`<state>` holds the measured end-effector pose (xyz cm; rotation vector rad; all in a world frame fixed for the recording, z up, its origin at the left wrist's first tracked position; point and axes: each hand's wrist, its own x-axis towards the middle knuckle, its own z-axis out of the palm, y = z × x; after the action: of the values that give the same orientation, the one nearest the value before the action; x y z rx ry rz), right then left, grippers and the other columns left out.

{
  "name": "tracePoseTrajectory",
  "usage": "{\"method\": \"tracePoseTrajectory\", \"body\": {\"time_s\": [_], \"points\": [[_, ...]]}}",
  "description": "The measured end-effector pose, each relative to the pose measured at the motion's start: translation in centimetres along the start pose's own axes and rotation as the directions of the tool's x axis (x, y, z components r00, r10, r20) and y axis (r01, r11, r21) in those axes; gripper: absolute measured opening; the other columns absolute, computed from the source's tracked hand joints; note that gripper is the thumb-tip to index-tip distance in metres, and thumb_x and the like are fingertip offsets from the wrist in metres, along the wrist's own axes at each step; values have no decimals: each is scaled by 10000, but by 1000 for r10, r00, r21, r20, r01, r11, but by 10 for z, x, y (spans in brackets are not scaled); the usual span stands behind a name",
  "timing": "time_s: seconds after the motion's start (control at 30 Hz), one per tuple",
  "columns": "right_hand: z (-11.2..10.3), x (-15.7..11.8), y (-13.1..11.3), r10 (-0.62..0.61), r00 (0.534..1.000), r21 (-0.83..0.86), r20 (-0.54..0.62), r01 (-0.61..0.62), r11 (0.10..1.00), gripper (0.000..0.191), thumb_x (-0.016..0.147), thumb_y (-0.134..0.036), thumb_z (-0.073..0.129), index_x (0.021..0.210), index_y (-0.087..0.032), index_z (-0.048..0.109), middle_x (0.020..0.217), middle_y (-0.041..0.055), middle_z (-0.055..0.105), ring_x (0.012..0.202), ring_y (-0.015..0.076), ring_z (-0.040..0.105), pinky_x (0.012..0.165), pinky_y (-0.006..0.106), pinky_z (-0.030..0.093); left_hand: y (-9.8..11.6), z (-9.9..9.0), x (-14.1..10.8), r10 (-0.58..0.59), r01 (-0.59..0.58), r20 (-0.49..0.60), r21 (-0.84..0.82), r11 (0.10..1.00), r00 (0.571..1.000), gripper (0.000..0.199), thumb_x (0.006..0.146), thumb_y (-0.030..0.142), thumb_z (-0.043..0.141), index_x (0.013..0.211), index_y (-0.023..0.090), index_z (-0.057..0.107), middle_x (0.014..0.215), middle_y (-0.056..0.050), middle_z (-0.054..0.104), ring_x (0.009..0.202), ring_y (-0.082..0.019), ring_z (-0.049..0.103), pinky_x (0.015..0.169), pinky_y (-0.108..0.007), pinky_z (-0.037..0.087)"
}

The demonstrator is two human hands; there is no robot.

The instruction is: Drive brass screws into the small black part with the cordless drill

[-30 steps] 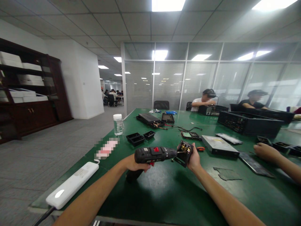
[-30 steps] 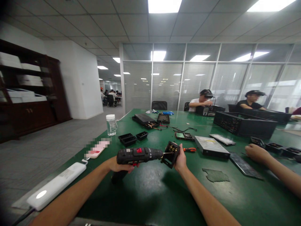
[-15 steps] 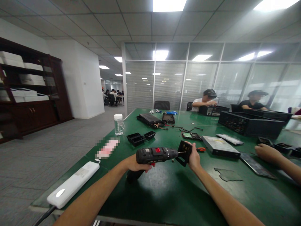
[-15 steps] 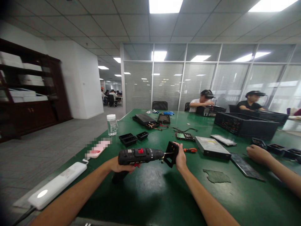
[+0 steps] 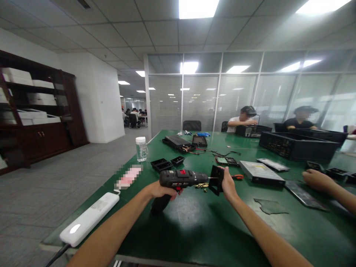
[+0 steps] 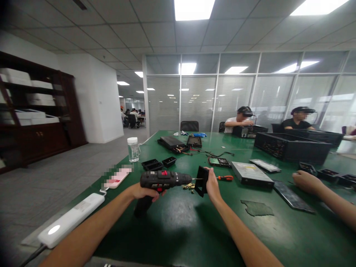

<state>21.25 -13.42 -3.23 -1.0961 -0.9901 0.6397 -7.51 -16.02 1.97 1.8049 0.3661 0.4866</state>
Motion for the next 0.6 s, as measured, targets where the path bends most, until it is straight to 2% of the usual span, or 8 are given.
{"method": "tracePoseTrajectory", "body": {"time_s": [0.23,0.6], "points": [[3,-1,-4,-34,999,17,-34,35,999,524,665,-613,318,878,-212,579,820,0,576,825,176,495,739,262,347,-4,-7,2,-19,17,-17,-80,997,1000,276,638,223,537,865,68,519,796,-68,507,512,-76,451,515,-226,381],[0,1,6,22,999,50,-28,-20,999,526,665,-612,313,902,-219,571,812,-7,580,811,178,507,691,265,383,-5,-7,4,-17,16,-10,-89,996,1000,299,625,241,558,869,72,519,786,-66,508,494,-69,440,503,-220,375]]}}
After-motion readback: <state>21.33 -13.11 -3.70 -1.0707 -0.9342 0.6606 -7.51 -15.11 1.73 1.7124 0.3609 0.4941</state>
